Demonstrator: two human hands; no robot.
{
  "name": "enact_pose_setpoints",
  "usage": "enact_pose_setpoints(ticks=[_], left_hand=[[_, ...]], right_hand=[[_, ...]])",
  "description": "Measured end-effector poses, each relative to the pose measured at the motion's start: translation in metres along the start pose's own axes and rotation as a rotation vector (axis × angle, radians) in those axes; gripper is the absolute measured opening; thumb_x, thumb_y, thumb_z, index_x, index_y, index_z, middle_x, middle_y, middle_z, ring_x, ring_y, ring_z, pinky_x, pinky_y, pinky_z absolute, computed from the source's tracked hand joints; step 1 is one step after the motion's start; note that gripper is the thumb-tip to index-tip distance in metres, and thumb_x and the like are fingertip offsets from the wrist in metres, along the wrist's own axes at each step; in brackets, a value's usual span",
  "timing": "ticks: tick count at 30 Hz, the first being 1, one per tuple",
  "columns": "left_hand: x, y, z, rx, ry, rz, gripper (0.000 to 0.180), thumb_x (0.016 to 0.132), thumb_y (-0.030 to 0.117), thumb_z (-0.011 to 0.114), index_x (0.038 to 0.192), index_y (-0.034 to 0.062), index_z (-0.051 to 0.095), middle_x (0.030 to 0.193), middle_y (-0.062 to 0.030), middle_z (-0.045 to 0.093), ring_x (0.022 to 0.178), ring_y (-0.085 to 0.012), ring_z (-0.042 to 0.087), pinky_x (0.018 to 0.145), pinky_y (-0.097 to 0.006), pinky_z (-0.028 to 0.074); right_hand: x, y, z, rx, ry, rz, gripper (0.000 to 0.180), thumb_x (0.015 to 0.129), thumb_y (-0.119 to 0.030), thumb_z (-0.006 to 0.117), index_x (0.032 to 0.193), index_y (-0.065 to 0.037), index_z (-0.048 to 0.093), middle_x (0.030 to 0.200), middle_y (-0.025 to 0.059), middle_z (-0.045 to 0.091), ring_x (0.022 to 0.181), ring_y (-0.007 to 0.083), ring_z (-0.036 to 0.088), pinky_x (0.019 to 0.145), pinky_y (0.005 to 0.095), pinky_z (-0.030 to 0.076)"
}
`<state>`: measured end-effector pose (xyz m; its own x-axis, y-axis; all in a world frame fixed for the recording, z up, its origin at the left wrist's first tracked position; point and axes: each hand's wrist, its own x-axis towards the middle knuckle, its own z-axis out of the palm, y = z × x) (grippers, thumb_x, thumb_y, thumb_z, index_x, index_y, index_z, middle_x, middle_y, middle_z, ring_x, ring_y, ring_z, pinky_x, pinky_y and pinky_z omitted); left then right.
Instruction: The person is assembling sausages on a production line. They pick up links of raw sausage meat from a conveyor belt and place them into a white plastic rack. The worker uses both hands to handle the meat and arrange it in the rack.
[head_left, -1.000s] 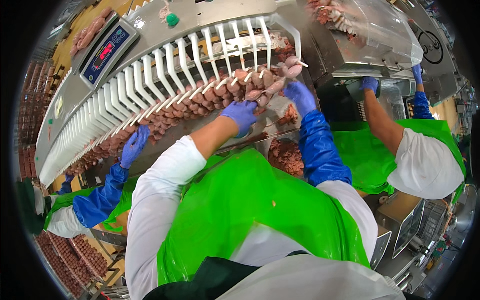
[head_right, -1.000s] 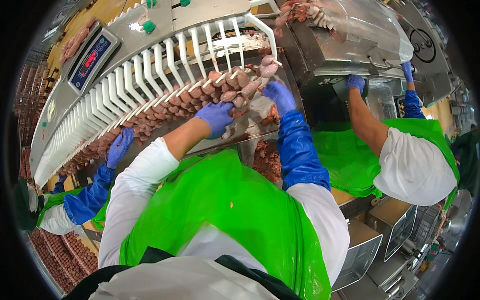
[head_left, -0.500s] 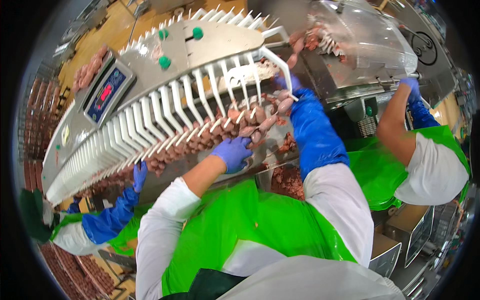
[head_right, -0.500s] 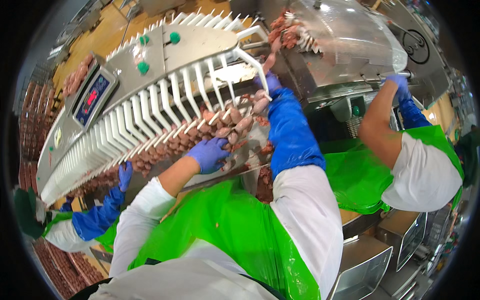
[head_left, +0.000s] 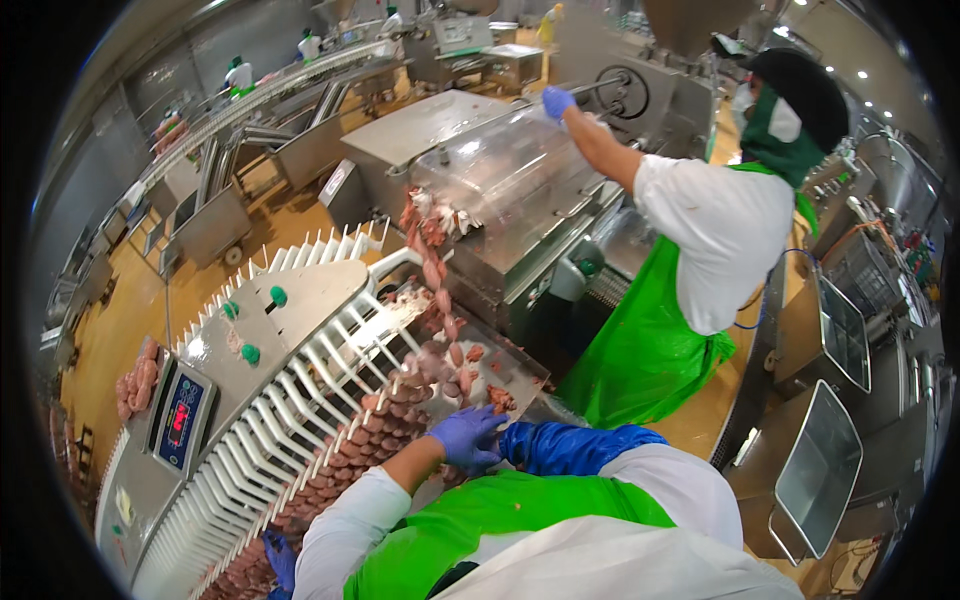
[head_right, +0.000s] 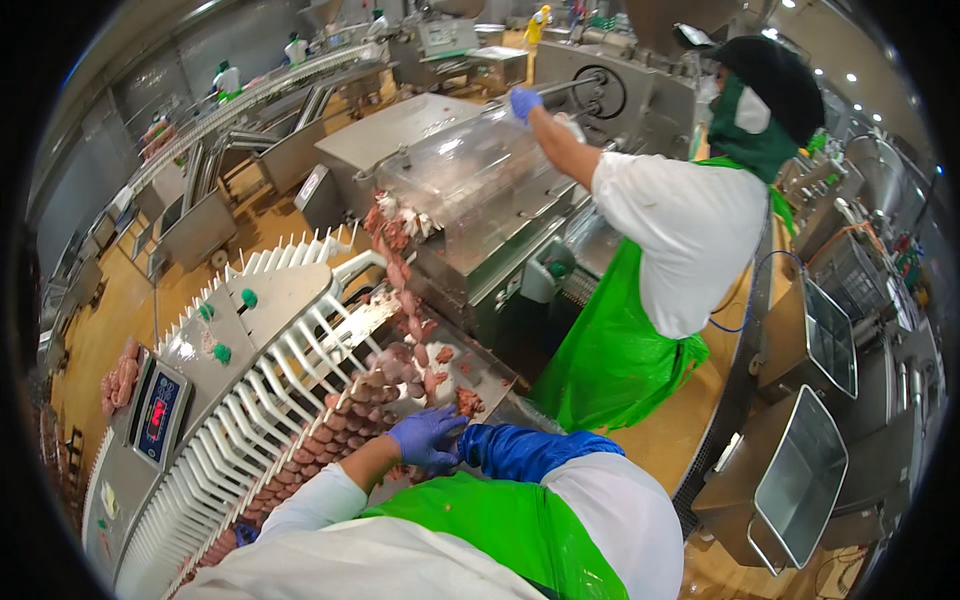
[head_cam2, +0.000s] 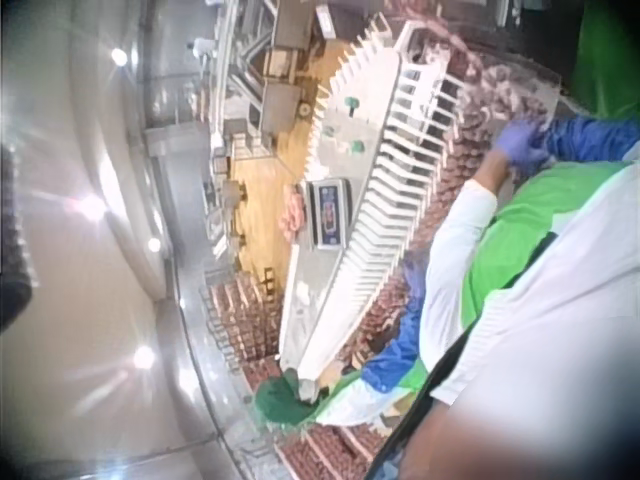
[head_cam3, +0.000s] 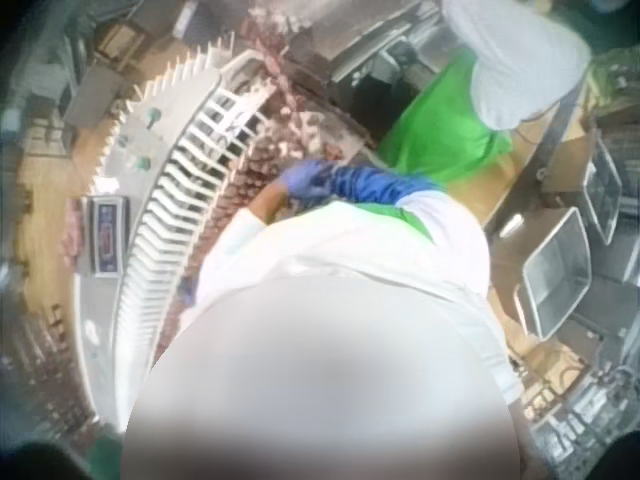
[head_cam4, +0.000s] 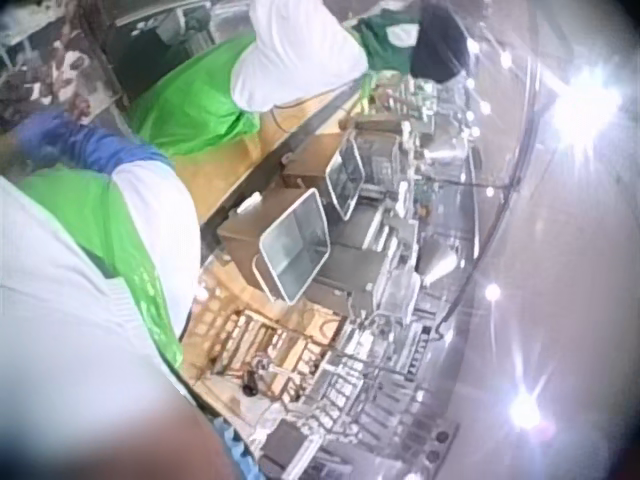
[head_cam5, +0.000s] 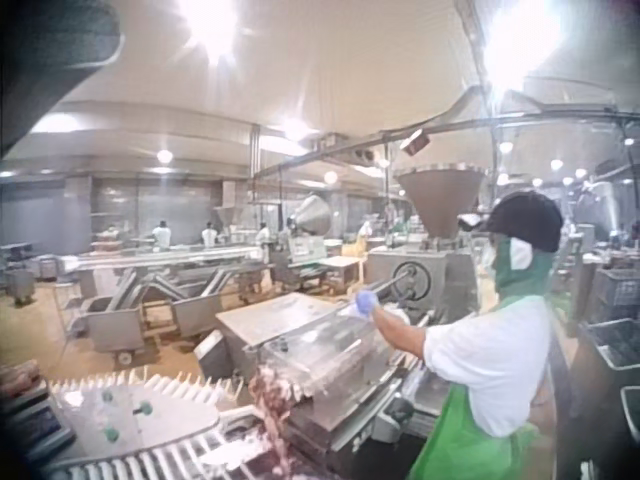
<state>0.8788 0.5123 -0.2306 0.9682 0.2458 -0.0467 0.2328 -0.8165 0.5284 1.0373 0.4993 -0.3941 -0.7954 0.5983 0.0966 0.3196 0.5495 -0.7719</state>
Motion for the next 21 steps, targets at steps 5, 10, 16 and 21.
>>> enact_pose_setpoints(ticks=[5, 10, 16, 21], left_hand=[[-0.012, -0.055, 0.038, -0.546, -0.497, -0.354, 0.076, 0.080, 0.056, 0.071, 0.135, 0.0071, 0.053, 0.112, -0.0134, 0.067, 0.098, -0.0272, 0.065, 0.085, -0.037, 0.052], [-0.030, -0.039, 0.021, -0.428, -0.573, -0.597, 0.062, 0.078, 0.054, 0.071, 0.121, 0.0099, 0.064, 0.095, -0.0081, 0.070, 0.076, -0.0186, 0.066, 0.070, -0.034, 0.053], [-0.066, -0.046, 0.009, -0.435, -0.390, -0.604, 0.052, 0.079, 0.048, 0.070, 0.115, 0.0107, 0.067, 0.090, -0.0084, 0.071, 0.071, -0.0186, 0.068, 0.067, -0.034, 0.057], [-0.094, -0.062, 0.021, -0.449, -0.297, -0.688, 0.042, 0.082, 0.043, 0.068, 0.103, 0.0070, 0.073, 0.083, -0.0089, 0.074, 0.069, -0.0201, 0.072, 0.067, -0.034, 0.060]], right_hand=[[-0.043, -0.099, -0.067, 0.250, -0.220, 0.399, 0.031, 0.080, -0.027, 0.068, 0.099, -0.005, 0.057, 0.085, 0.0107, 0.063, 0.077, 0.0237, 0.060, 0.072, 0.0410, 0.047], [-0.109, -0.078, -0.075, 0.014, -0.238, 0.520, 0.028, 0.078, -0.023, 0.066, 0.098, -0.006, 0.056, 0.082, 0.0099, 0.061, 0.074, 0.0207, 0.059, 0.069, 0.0400, 0.047], [-0.145, -0.072, -0.097, 0.087, -0.201, 0.735, 0.021, 0.078, -0.022, 0.065, 0.092, -0.006, 0.065, 0.082, 0.0092, 0.068, 0.074, 0.0212, 0.065, 0.069, 0.0371, 0.051], [-0.143, -0.088, -0.100, 0.412, -0.154, 0.721, 0.022, 0.091, -0.023, 0.066, 0.097, -0.001, 0.065, 0.085, 0.0090, 0.071, 0.076, 0.0182, 0.071, 0.076, 0.0328, 0.054]])
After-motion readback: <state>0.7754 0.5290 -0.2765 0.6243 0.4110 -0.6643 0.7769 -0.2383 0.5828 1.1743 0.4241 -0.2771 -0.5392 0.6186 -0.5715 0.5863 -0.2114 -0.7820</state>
